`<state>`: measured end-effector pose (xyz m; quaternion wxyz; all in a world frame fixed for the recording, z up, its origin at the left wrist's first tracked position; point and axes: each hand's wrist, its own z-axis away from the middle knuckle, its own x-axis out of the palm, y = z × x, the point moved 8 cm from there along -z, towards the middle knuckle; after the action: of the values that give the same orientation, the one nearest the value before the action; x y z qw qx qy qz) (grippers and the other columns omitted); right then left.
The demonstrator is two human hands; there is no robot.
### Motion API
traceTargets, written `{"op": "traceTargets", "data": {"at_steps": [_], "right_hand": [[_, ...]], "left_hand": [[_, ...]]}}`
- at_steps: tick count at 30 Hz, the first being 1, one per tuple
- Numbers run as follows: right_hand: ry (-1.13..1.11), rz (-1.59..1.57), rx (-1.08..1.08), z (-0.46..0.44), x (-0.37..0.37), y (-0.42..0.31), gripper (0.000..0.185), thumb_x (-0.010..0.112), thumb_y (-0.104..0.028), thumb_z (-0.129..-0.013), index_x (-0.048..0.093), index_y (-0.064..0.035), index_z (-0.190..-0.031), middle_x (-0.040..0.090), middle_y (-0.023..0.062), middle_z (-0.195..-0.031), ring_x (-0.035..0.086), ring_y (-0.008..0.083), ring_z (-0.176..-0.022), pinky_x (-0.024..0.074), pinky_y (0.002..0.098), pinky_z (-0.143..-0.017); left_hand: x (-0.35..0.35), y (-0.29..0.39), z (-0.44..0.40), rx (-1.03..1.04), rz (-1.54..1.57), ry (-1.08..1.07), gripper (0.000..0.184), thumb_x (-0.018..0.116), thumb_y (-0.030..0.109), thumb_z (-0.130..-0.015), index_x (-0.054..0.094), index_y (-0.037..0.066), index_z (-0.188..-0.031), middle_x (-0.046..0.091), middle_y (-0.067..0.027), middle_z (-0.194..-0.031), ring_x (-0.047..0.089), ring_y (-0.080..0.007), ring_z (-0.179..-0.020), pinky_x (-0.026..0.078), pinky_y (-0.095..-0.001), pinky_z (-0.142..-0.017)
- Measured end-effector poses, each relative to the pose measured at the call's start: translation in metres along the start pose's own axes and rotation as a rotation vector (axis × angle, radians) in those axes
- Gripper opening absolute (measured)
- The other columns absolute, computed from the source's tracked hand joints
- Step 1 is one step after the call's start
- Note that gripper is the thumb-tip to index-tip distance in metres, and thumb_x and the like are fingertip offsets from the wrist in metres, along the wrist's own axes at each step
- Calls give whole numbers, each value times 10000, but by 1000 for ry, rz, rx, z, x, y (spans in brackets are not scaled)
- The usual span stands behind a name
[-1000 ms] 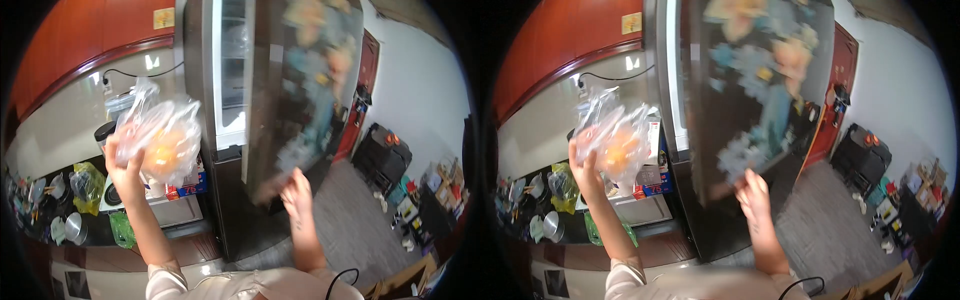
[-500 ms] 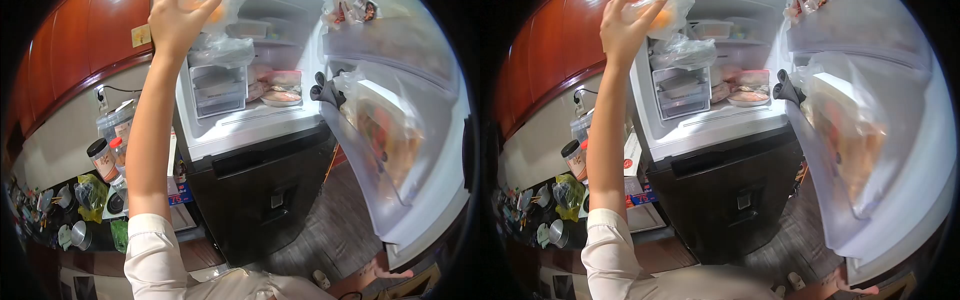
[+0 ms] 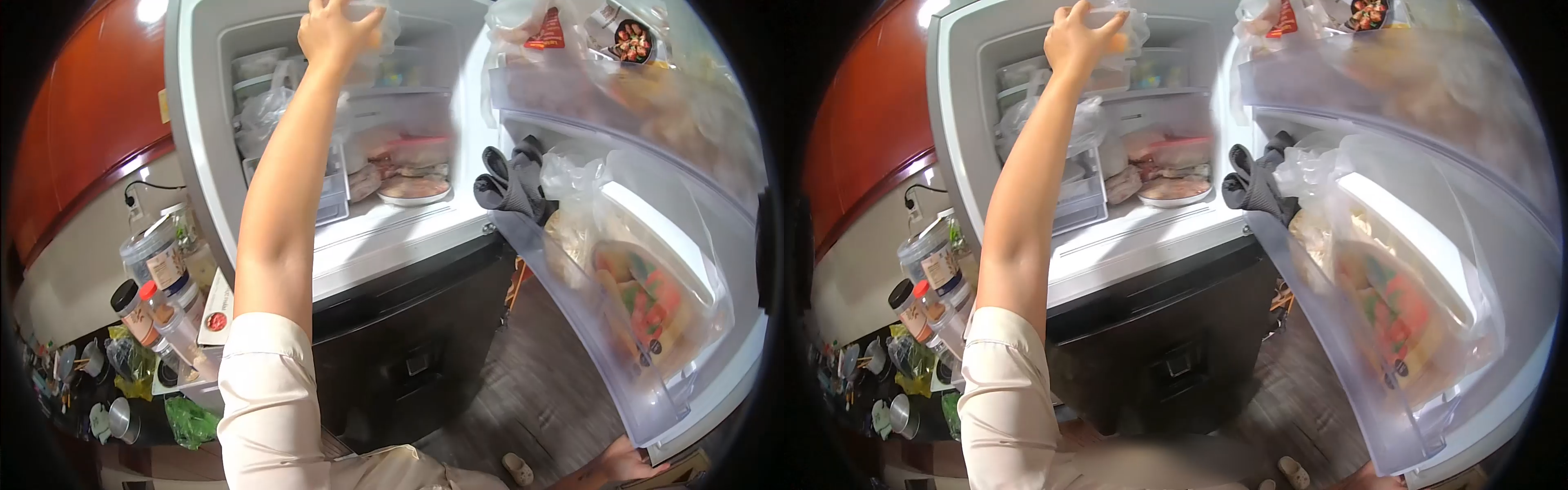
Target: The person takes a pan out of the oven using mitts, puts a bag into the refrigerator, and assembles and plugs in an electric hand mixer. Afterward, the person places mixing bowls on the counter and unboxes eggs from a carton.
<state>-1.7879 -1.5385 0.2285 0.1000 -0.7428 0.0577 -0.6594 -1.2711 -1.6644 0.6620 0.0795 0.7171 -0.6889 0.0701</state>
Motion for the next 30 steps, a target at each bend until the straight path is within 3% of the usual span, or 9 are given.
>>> {"op": "traceTargets", "data": {"at_steps": [8, 13, 16, 18, 20, 23, 24, 26, 30], "right_hand": [[-40, 22, -87, -1, 3, 3, 689, 508, -383, -796, 328, 7, -1335, 339, 160, -1371, 378, 282, -1228, 284, 419, -1046], [-73, 37, -68, 12, 12, 15, 689, 517, -355, -784, 325, 14, -1333, 344, 166, -1364, 389, 287, -1218, 295, 417, -1039], [-99, 33, -61, 22, 19, 21, 690, 522, -338, -777, 323, 19, -1332, 348, 169, -1359, 395, 289, -1213, 301, 415, -1035], [-112, 28, -60, 27, 21, 24, 690, 526, -327, -772, 321, 22, -1331, 350, 172, -1357, 399, 291, -1209, 305, 414, -1032], [-128, 33, -56, 31, 24, 27, 691, 529, -315, -767, 320, 25, -1331, 353, 174, -1354, 403, 293, -1205, 309, 413, -1029], [-156, 30, -56, 39, 26, 28, 692, 535, -298, -760, 318, 30, -1330, 356, 178, -1350, 409, 296, -1200, 316, 412, -1025], [-166, 28, -55, 43, 26, 28, 693, 536, -293, -757, 318, 32, -1329, 357, 179, -1348, 412, 297, -1198, 318, 411, -1024], [-198, 25, -50, 53, 26, 26, 694, 540, -281, -752, 316, 35, -1329, 360, 182, -1346, 416, 299, -1194, 322, 410, -1021], [-287, 17, -15, 88, 26, 21, 697, 547, -258, -742, 314, 41, -1327, 364, 186, -1340, 424, 302, -1186, 331, 408, -1015]], "left_hand": [[43, -43, 4, -43, -304, -184, 599, 601, 623, -667, 642, 136, -1014, 593, -125, -1083, 604, -316, -947, 492, -419, -774], [99, -98, -5, -281, -123, -379, 864, 567, 588, -703, 284, 14, -1284, 341, -300, -1275, 523, -385, -1070, 432, -428, -891], [98, -104, 7, -350, -83, -220, 891, 593, 622, -661, 324, 2, -1241, 285, -296, -1323, 517, -393, -1081, 423, -421, -905], [97, -108, 7, -379, -143, -177, 898, 671, 584, -616, 340, -5, -1207, 403, -264, -1236, 535, -384, -1049, 442, -407, -882], [107, -136, 16, -748, 31, -257, 823, 793, 421, -588, 353, 19, -1155, 583, -164, -1008, 600, -318, -914, 491, -368, -749], [126, -163, 19, -891, 54, -217, 643, 773, 314, -605, 465, 23, -1088, 570, -133, -947, 567, -354, -912, 446, -385, -816], [127, -164, 18, -898, 55, -225, 643, 773, 314, -605, 465, 23, -1088, 570, -133, -947, 567, -354, -912, 446, -385, -816], [112, -136, -14, -376, -104, -240, 626, 626, 527, -692, 607, 24, -1065, 580, -259, -1048, 559, -334, -1018, 455, -398, -825], [60, -76, 4, -342, 114, -360, 593, 567, 493, -744, 642, -52, -965, 528, -291, -1142, 533, -363, -1061, 418, -396, -910]]}}
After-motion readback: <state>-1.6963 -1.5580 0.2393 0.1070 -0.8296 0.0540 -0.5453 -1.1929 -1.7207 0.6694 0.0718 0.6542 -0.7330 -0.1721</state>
